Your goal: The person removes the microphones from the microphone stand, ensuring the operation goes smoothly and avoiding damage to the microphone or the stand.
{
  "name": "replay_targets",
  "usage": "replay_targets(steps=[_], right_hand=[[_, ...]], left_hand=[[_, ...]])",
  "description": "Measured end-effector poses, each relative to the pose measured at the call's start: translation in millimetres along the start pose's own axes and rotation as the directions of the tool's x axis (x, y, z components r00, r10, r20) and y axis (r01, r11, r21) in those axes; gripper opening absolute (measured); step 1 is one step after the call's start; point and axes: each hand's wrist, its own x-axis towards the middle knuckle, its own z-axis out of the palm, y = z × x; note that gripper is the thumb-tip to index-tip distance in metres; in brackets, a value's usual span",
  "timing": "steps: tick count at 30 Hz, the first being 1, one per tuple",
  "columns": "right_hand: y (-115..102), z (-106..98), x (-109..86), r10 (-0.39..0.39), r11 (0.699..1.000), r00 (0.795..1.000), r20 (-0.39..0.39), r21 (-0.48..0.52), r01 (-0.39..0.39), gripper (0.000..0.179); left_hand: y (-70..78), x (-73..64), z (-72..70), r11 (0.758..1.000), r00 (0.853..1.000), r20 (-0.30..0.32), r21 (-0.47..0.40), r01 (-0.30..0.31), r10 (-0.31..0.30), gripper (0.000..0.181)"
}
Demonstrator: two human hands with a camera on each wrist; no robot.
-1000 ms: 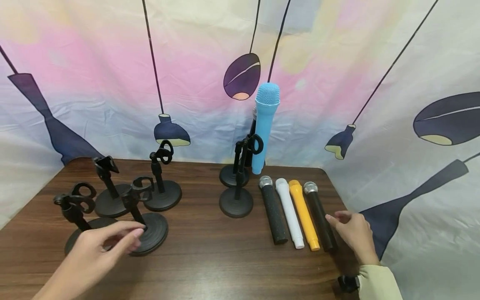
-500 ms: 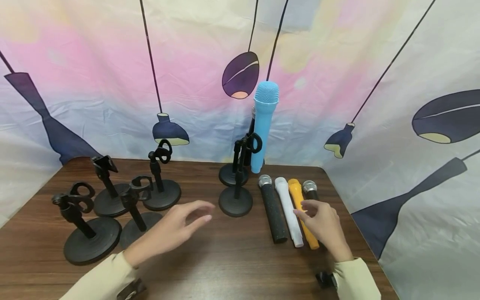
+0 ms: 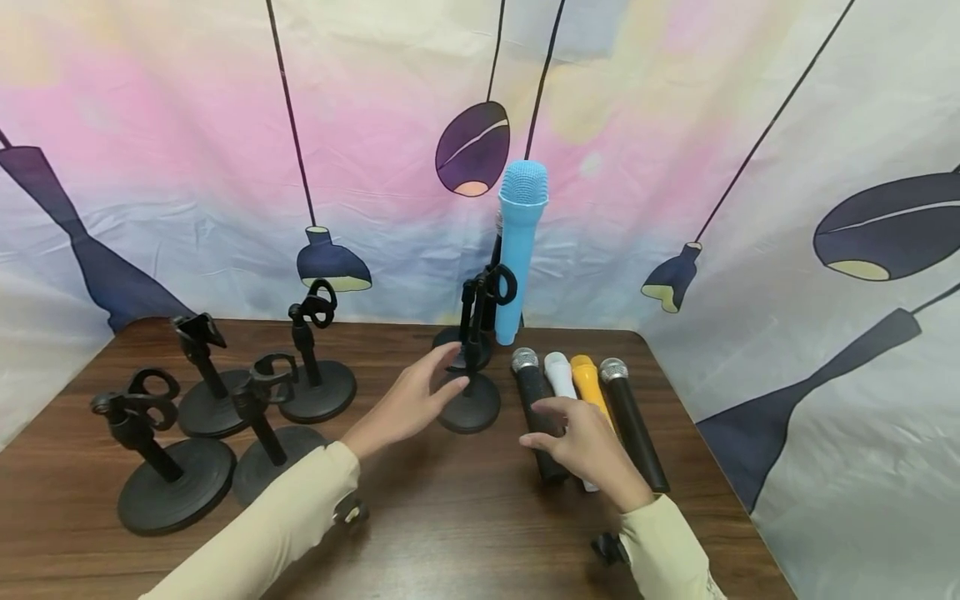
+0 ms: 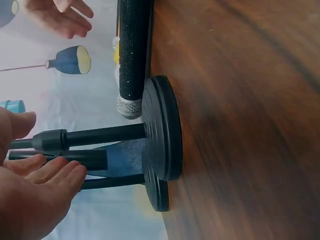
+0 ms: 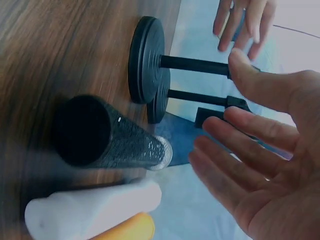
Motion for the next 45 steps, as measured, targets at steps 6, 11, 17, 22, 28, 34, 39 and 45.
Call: replay_targets(steps=[6, 11, 17, 22, 28, 34, 39, 45], right_hand=[[-6, 7, 8.7, -0.021, 1.000, 1.000, 0.006, -0.013, 0.021, 0.051], [-16, 10, 15.1, -0.024, 0.999, 1.000, 0.004, -0.029, 0.024, 0.056], [-24, 8, 20.8, -0.034, 0.999, 0.999, -0.016, -0.028, 0.033, 0.057], [-27, 7, 23.7, -0.041, 0.999, 0.999, -0.031, -0.022, 0.040, 0.056], [-31, 3, 25.0, -0.054, 0.998, 0.997, -0.052, 0.018, 0.055, 0.053], [-36, -2, 27.0, -0.118, 0.992, 0.990, -0.083, 0.034, 0.121, 0.045], [-43, -8, 30.3, -0.128, 0.988, 0.986, -0.110, 0.074, 0.137, 0.042], [-58, -20, 34.8, -0.162, 0.975, 0.977, -0.138, 0.131, 0.180, 0.040]], left_hand=[[-2.1, 22.7, 10.7, 0.997, 1.000, -0.005, -0.071, 0.003, -0.003, 0.062], [-1.7, 33.3, 13.9, 0.992, 0.999, -0.043, -0.129, 0.008, -0.014, 0.057], [-0.5, 41.7, 15.3, 0.990, 0.998, -0.055, -0.140, -0.033, 0.025, 0.050], [-2.0, 44.9, 15.6, 0.990, 0.993, -0.093, -0.107, -0.088, 0.078, 0.030], [-3.7, 40.5, 11.1, 0.994, 0.992, -0.088, -0.046, -0.099, 0.095, 0.016], [-2.1, 28.8, 3.0, 0.992, 0.991, -0.047, -0.019, -0.124, 0.123, 0.016], [-1.9, 17.0, -3.8, 0.989, 0.989, -0.038, 0.019, -0.144, 0.145, 0.015], [1.3, -0.2, -11.5, 0.984, 0.985, -0.025, 0.064, -0.169, 0.171, 0.012]])
